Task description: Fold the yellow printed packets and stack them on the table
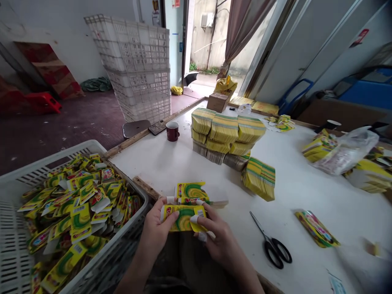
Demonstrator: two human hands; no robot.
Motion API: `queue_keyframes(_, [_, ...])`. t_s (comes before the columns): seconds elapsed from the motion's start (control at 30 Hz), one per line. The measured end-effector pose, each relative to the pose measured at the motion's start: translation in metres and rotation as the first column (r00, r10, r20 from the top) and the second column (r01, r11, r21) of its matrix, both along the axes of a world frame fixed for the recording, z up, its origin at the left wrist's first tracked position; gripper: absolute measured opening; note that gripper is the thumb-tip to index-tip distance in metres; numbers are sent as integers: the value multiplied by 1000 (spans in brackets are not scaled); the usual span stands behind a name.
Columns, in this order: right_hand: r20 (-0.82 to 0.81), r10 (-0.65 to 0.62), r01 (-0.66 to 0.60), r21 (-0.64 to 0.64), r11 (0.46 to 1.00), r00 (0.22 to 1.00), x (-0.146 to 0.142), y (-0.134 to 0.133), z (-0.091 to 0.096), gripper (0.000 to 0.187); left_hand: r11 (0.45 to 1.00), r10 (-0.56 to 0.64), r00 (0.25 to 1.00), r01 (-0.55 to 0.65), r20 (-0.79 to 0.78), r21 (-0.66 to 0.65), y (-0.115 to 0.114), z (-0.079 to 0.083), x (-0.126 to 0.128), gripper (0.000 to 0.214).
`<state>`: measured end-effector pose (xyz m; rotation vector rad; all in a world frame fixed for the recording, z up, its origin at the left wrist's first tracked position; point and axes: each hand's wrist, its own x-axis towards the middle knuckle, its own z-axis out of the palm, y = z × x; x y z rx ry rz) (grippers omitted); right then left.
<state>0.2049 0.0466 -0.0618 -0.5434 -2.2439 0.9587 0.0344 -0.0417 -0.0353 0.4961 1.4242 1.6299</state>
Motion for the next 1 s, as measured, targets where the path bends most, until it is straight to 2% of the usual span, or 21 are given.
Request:
queue_keyframes(0.1, [-16, 23, -23, 24, 999, 1000, 0, 7, 5, 30, 1000, 30, 997, -30, 65, 3, 3, -1, 2, 45])
queue_keyframes(0.27, [-61, -19, 25, 104, 994, 998, -9, 2, -8, 39, 994, 104, 993, -105, 63, 21, 6, -1, 2, 42])
queue_keyframes(0.43, [1, 30, -30, 60, 998, 1000, -3, 4, -7, 29, 997, 79, 995, -80, 55, 8, 1, -3, 1, 38])
queue_keyframes(0.53, [52, 61, -63, 30, 998, 997, 1, 3, -1, 31, 998, 67, 997, -67, 41, 7, 0, -3, 3, 37])
queue_keyframes(0.63, [17, 33, -32, -60, 998, 999, -1, -7, -1, 41, 999, 28, 999, -28, 30, 21, -1, -2, 9, 37])
queue_keyframes(0.7, [-37, -54, 49, -141, 989, 998, -6, -14, -5, 48, 999, 10, 1000, -11, 12, 44, -2, -3, 15, 35])
queue_keyframes(0.8, [-47, -173, 155, -265, 952, 984, -13, -18, -9, 57, 997, 33, 999, -31, -32, 73, -6, -5, 24, 33])
queue_keyframes(0.87, [-43, -193, 166, -354, 920, 980, -15, -16, -10, 62, 996, 50, 997, -46, -53, 76, -9, -6, 26, 34])
queue_keyframes(1.0, [-102, -215, 138, -493, 859, 971, -17, -10, -7, 48, 998, 49, 990, -42, -130, 56, -11, -7, 27, 37])
